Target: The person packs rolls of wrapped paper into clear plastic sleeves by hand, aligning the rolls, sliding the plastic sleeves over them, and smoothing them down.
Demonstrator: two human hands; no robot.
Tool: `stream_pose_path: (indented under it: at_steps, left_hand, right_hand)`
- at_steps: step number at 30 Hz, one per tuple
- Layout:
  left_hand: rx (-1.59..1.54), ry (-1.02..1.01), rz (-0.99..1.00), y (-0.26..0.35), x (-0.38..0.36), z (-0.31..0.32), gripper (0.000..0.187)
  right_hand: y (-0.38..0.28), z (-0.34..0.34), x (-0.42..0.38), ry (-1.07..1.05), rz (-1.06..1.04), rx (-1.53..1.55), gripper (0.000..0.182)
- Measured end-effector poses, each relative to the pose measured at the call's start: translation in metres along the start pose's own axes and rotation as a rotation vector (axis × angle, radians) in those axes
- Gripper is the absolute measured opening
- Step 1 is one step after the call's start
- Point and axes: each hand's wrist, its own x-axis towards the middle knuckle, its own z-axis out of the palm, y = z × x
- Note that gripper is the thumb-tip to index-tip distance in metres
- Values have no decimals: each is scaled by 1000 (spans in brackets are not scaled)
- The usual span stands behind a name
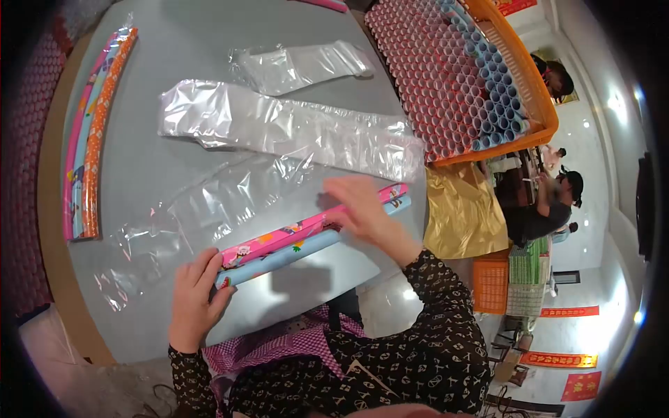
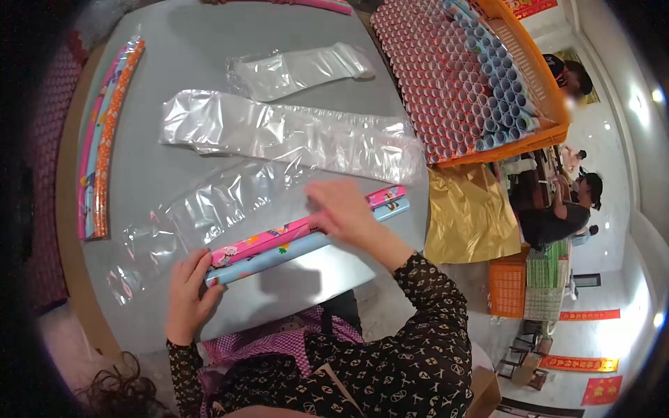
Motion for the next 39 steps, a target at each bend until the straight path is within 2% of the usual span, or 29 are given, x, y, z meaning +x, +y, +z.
stream_pose_path:
  at_steps: [1, 3, 6, 11, 18, 19, 21, 25, 27, 29, 33, 39]
  left_hand:
    - [14, -9, 0, -1, 0, 0, 61]
    - [26, -19, -2, -3, 0, -1, 61]
    - [47, -41, -1, -2, 2, -2, 60]
    - [83, -23, 35, -3, 4, -4, 63]
    - [58, -25, 61, -8, 2, -3, 65]
    - [32, -55, 10, -7, 1, -4, 65]
    - [7, -110, -35, -6, 1, -5, 64]
    - [28, -85, -35, -2, 3, -4, 65]
    - [27, -93, -53, -2, 2, -5, 65]
    - [34, -85, -53, -2, 2, -4, 64]
    - [41, -88, -59, -2, 1, -3, 63]
    - [30, -89, -76, -3, 1, -3, 62]
  right_hand:
    - [11, -6, 1, -9, 4, -2, 55]
    - [33, -18, 3, 159, 49, -91, 48]
    - [59, -39, 11, 302, 96, -225, 38]
    - [103, -75, 15, 385, 167, -357, 35]
    - [168, -123, 8, 317, 176, -853, 25]
    - [179, -131, 5, 314, 186, -855, 25]
    - [198, -142, -3, 239, 295, -1032, 22]
    - [212, -166, -14, 163, 334, -1177, 22]
    - [211, -177, -14, 72, 321, -1371, 22]
    - [212, -191, -10, 51, 336, -1377, 18]
    - [225, -217, 1, 59, 191, -1574, 13]
    - [243, -238, 19, -124, 154, -1665, 6]
